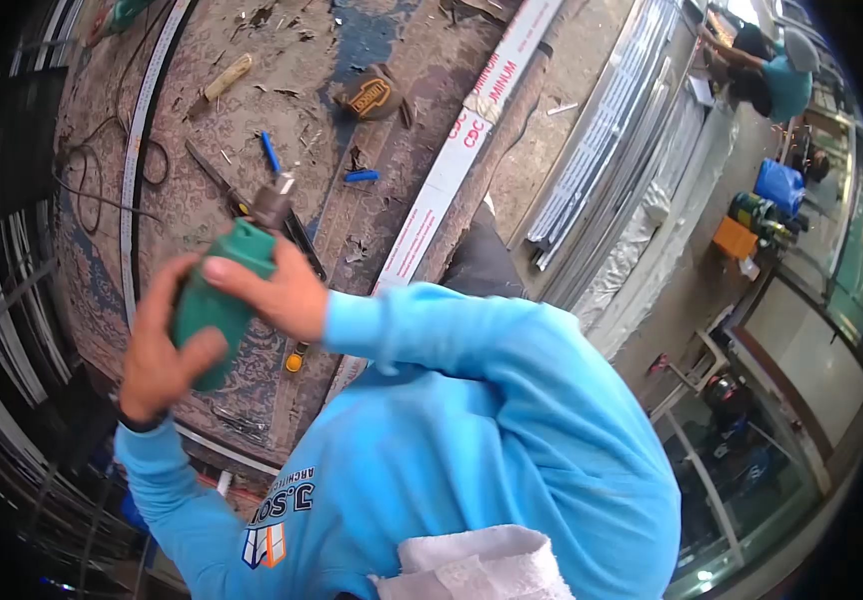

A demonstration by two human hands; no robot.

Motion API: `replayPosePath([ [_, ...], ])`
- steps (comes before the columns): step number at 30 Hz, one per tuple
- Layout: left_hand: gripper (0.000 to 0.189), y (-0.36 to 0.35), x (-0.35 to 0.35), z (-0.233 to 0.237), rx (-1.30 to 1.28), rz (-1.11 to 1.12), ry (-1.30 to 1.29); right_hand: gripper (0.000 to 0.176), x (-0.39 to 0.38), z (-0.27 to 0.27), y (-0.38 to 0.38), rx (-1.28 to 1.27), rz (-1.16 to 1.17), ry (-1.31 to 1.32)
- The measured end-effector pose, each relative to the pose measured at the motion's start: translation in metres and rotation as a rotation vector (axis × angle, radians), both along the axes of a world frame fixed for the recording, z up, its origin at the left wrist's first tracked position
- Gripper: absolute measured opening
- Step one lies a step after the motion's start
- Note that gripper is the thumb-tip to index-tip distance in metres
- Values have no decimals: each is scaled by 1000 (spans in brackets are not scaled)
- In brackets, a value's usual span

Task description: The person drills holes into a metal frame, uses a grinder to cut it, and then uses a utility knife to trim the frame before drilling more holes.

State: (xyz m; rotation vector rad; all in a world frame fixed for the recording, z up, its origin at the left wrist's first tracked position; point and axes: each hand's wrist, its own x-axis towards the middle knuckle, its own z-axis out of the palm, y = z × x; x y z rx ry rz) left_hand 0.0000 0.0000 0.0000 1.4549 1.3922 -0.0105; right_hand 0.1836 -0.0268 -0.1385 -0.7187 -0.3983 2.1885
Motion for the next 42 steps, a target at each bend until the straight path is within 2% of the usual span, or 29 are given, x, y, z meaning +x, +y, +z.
replayPosePath([
  [1, 117, 0, 2, 0, 94, -153, -92, 64, 10, -2, 0, -8, -13, -19],
  [2, 118, -4, 1, -3, 64, -134, -209, 63, 19, -5, 2, -135, -16, 26],
  [3, 116, -35, 57, -8, 64, -189, -216, 63, 79, -5, -34, -302, -22, 41],
  [4, 112, -46, 75, -16, 135, -204, -151, 66, 94, -8, -40, -500, 14, 158],
  [7, 100, -52, 120, -36, 253, -210, -36, 63, 119, -19, -42, -599, -109, 110],
  [11, 86, -33, 164, -43, 235, -208, -21, 60, 154, -29, -40, -597, -93, 68],
  [14, 84, -23, 187, -41, 147, -197, 37, 58, 168, -40, -32, -629, -92, 138],
  [17, 83, -16, 201, -43, 167, -224, 38, 58, 174, -37, -30, -673, -117, 163],
  [29, 81, -1, 217, -44, 207, -295, 113, 57, 183, -47, -23, -652, -126, 236],
  [38, 79, 23, 232, -41, 116, -374, 163, 57, 182, -60, -23, -635, -183, 290],
  [42, 81, 8, 235, -40, 143, -399, 206, 56, 181, -70, -34, -644, -216, 359],
])
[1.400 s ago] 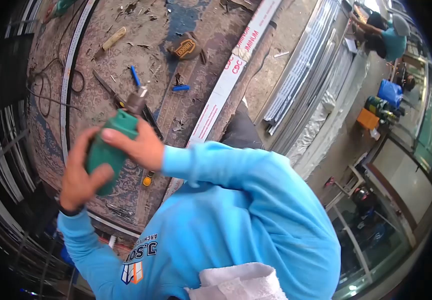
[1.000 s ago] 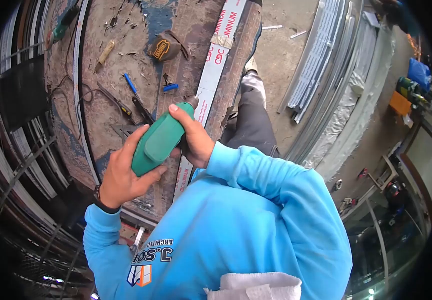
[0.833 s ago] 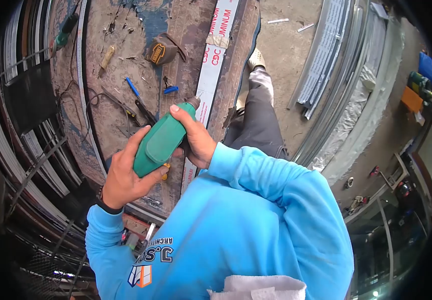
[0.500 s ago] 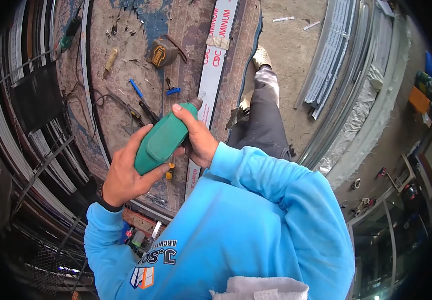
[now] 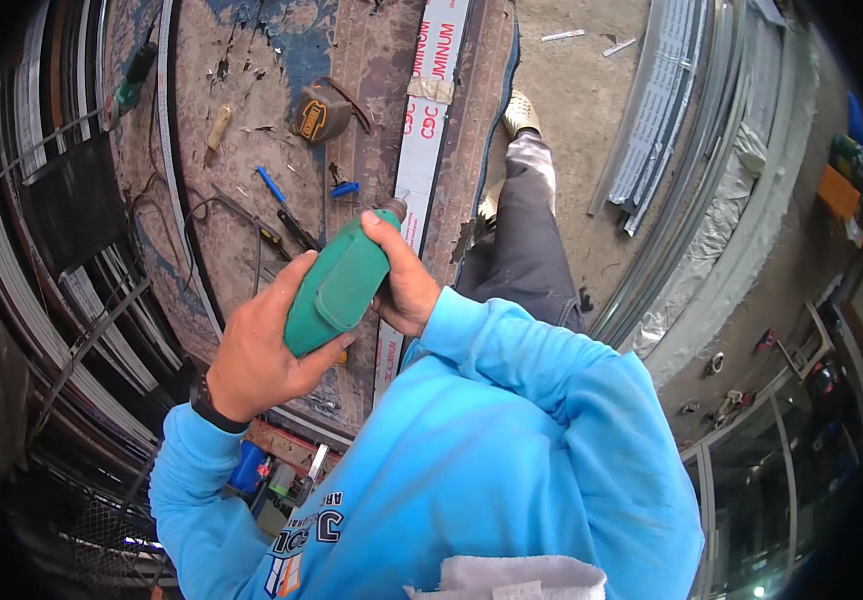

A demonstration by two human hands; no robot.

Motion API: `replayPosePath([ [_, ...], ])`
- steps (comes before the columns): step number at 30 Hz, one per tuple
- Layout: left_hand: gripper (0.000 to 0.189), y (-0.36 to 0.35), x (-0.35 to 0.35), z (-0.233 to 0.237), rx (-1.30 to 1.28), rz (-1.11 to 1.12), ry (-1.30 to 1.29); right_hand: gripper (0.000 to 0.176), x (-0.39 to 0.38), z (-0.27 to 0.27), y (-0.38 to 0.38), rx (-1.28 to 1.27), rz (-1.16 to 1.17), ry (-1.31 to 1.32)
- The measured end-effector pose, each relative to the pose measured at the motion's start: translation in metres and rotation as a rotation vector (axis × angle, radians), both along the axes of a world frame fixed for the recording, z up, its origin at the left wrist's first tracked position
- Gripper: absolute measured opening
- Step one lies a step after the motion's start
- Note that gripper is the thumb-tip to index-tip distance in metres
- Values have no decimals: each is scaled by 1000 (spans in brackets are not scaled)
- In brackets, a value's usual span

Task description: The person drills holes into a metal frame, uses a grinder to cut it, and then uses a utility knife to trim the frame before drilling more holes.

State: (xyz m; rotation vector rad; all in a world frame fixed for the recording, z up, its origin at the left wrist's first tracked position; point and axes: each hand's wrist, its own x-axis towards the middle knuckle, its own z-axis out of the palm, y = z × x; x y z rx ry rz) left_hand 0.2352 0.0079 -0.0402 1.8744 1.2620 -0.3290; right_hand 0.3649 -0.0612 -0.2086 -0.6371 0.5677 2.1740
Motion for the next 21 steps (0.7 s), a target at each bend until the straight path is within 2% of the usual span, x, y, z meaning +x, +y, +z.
replayPosePath([
  [7, 86, -15, 0, -2, 26, 6, -9, 54, 3, 11, 1, -54, 9, -51],
  [11, 87, -23, -1, -3, 50, 32, -38, 54, -1, 0, -7, 7, 50, -57],
  [21, 75, -34, -14, -12, 26, 245, -113, 61, 3, 1, 5, 92, 200, -93],
])
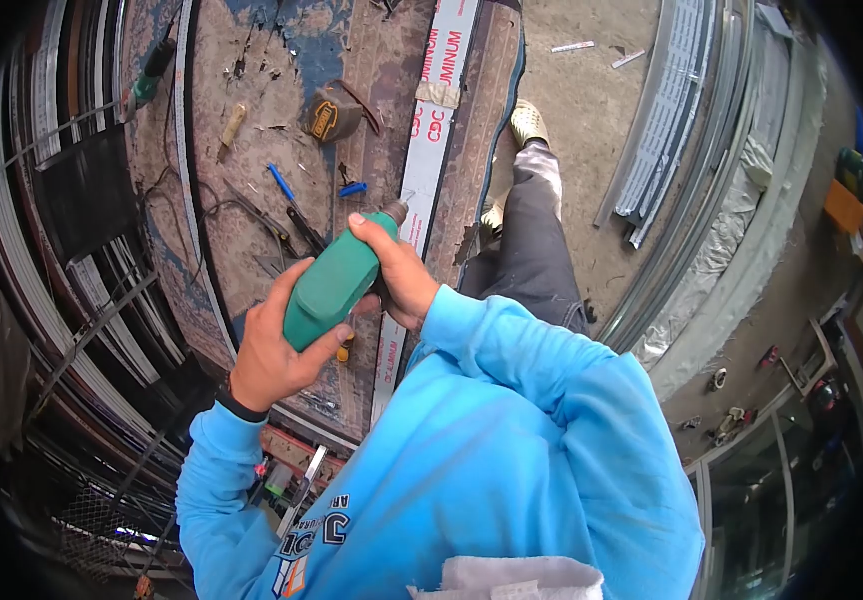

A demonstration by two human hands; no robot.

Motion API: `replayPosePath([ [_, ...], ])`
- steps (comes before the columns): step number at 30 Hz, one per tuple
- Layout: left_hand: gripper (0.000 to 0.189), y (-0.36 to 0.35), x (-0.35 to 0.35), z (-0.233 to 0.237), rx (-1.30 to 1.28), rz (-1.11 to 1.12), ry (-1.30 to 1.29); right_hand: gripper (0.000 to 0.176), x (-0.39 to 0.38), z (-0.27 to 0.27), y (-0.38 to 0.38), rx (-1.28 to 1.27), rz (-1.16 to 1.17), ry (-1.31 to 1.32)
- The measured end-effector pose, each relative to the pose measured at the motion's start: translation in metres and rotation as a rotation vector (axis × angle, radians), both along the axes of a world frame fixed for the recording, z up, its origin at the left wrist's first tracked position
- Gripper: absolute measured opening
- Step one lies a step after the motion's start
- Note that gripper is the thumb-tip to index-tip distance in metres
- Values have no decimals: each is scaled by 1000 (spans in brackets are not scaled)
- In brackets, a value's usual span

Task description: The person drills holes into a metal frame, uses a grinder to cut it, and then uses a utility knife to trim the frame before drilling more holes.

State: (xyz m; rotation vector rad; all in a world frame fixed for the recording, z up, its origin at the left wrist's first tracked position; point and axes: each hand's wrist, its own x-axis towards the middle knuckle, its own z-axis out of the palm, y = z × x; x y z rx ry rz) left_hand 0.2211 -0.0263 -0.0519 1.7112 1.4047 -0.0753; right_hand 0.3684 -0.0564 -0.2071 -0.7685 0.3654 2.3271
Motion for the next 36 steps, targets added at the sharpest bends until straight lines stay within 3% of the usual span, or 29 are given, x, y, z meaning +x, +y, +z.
replayPosePath([
  [14, 56, -5, -15, -7, -209, 438, -80, 62, -21, -11, 14, -40, 4, -60],
  [17, 54, 2, -8, -24, -201, 363, -94, 63, -15, -21, 14, -57, -32, -56],
  [20, 51, 18, 1, -4, -206, 353, -140, 62, -9, -6, 18, -73, -70, 15],
  [24, 57, 51, 3, 1, -404, 333, -22, 62, -5, 3, 26, -19, -128, 55],
  [25, 63, 52, 4, 2, -250, 138, 28, 63, -2, 5, 25, -20, -130, 61],
  [28, 68, 43, 11, 21, -70, -67, -5, 64, 4, 18, 13, -42, -110, 63],
  [36, 72, 31, 12, 16, -41, -79, -47, 62, 11, 17, 5, -10, -102, 60],
])
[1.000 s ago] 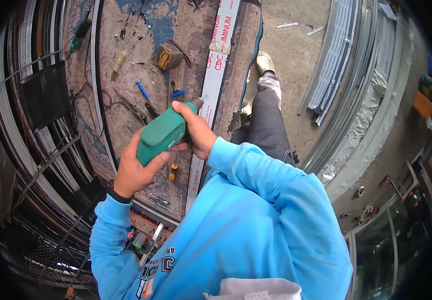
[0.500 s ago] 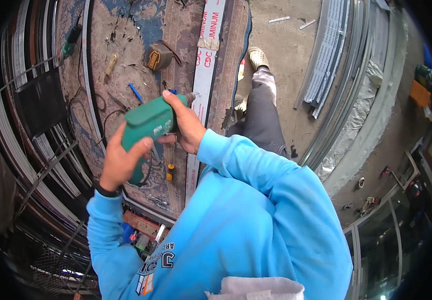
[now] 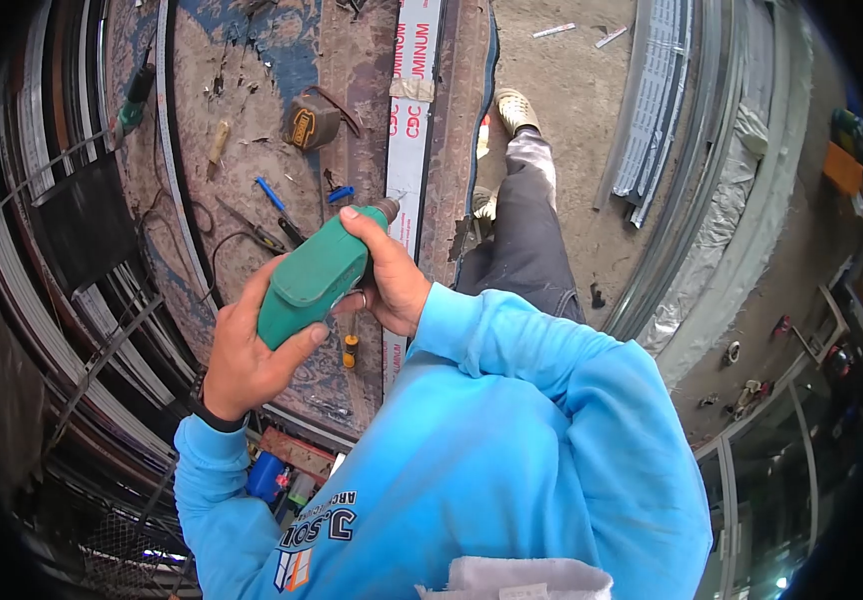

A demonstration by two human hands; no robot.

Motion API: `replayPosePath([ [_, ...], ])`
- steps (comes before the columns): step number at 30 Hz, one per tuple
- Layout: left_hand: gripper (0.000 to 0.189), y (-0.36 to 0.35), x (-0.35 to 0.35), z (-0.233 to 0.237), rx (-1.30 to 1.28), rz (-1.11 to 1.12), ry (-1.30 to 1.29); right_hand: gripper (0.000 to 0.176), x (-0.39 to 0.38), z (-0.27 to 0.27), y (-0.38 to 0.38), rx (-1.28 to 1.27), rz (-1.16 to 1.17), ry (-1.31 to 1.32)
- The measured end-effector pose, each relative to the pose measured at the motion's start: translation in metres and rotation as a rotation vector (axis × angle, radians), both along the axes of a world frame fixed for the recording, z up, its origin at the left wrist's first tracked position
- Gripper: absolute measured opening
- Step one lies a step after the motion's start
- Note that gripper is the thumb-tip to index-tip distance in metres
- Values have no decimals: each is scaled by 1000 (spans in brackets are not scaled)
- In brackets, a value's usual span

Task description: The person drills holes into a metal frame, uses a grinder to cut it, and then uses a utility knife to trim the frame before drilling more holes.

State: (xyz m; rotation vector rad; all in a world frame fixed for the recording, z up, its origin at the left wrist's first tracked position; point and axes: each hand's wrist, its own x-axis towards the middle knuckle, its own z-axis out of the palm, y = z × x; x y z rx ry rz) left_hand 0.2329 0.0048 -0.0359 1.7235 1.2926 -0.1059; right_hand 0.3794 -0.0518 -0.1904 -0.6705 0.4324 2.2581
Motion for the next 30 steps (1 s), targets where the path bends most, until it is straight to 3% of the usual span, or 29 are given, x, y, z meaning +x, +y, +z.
replayPosePath([
  [18, 67, 14, -1, -9, -80, -17, 31, 63, -9, -9, 0, -9, -45, -42],
  [30, 59, 5, -20, -19, -138, 241, -49, 72, -22, -11, 10, -60, 20, -126],
])
